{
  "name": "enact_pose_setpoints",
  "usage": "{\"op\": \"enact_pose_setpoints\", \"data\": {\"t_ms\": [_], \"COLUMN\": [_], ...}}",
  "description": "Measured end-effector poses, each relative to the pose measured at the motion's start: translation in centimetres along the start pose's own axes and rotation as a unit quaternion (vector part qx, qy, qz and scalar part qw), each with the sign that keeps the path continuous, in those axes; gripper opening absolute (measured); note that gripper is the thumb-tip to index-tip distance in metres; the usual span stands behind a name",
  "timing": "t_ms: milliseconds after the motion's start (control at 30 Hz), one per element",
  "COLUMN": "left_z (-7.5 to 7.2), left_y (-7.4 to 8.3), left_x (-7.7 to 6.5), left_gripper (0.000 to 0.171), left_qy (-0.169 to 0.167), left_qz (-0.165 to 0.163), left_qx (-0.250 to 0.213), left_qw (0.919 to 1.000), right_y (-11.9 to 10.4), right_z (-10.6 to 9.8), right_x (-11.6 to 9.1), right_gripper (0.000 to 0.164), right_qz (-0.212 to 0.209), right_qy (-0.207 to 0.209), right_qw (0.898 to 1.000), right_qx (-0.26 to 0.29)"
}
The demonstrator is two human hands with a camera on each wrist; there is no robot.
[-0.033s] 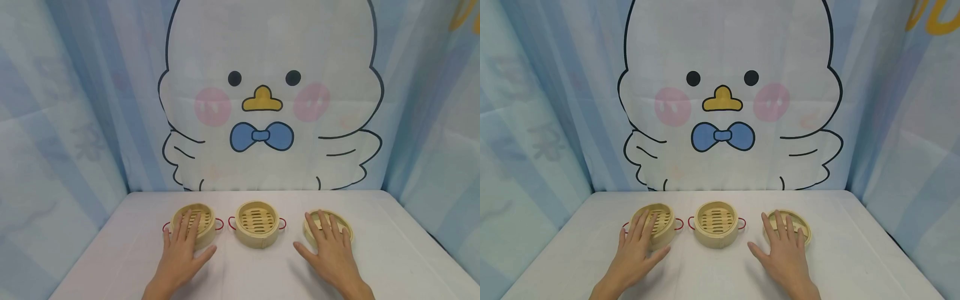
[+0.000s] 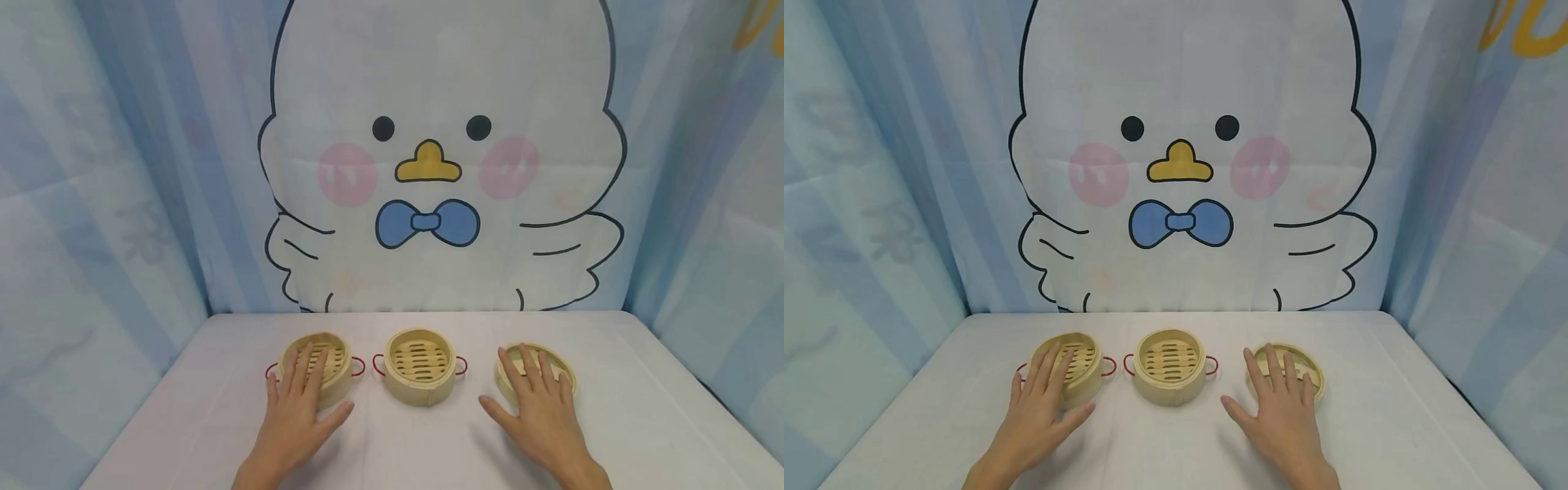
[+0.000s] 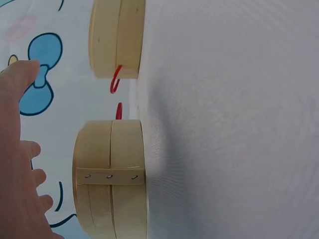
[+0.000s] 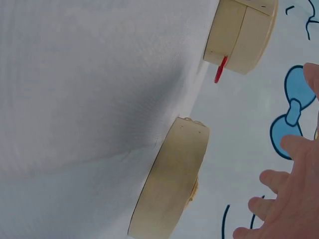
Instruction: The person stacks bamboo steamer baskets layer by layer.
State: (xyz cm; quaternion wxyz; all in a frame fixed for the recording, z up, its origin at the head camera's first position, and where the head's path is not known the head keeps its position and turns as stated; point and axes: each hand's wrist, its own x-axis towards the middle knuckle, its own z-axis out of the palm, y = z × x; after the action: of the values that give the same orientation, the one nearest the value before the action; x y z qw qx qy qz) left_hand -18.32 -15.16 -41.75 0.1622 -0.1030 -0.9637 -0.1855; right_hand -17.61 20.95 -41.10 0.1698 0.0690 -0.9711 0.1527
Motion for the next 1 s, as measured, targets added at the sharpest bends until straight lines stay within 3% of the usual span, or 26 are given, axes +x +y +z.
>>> {"op": "enact_pose_setpoints", "data": {"t_ms": [233,467,567,800,1000], "left_z": [0.0,-0.2,-0.4,-0.4,-0.2], "left_y": [-0.4,-1.5,-1.8,-2.7,-3.5], "left_x": [0.3,0.9,1.3,2.3,2.6], "left_gripper": [0.089,0.092,0.094,0.098,0.105], "left_qy": [0.012,0.064,0.071,0.037,0.028], "left_qz": [0.010,0.035,0.034,-0.018,-0.052], "left_qx": [0.001,-0.012,-0.025,-0.084,-0.107], "left_qw": [0.9999,0.9972,0.9966,0.9956,0.9926], "right_y": [-0.1,-0.5,-0.8,-1.1,-1.0], "right_z": [0.3,0.3,0.3,0.3,0.6], "right_x": [0.0,0.4,0.6,0.6,0.7], "right_gripper": [0.084,0.081,0.080,0.078,0.074], "right_qz": [0.001,0.008,0.006,-0.006,-0.035], "right_qy": [0.010,0.017,0.023,0.036,0.072], "right_qw": [1.000,1.000,0.999,0.998,0.996], "right_qx": [0.009,0.019,0.029,0.044,0.047]}}
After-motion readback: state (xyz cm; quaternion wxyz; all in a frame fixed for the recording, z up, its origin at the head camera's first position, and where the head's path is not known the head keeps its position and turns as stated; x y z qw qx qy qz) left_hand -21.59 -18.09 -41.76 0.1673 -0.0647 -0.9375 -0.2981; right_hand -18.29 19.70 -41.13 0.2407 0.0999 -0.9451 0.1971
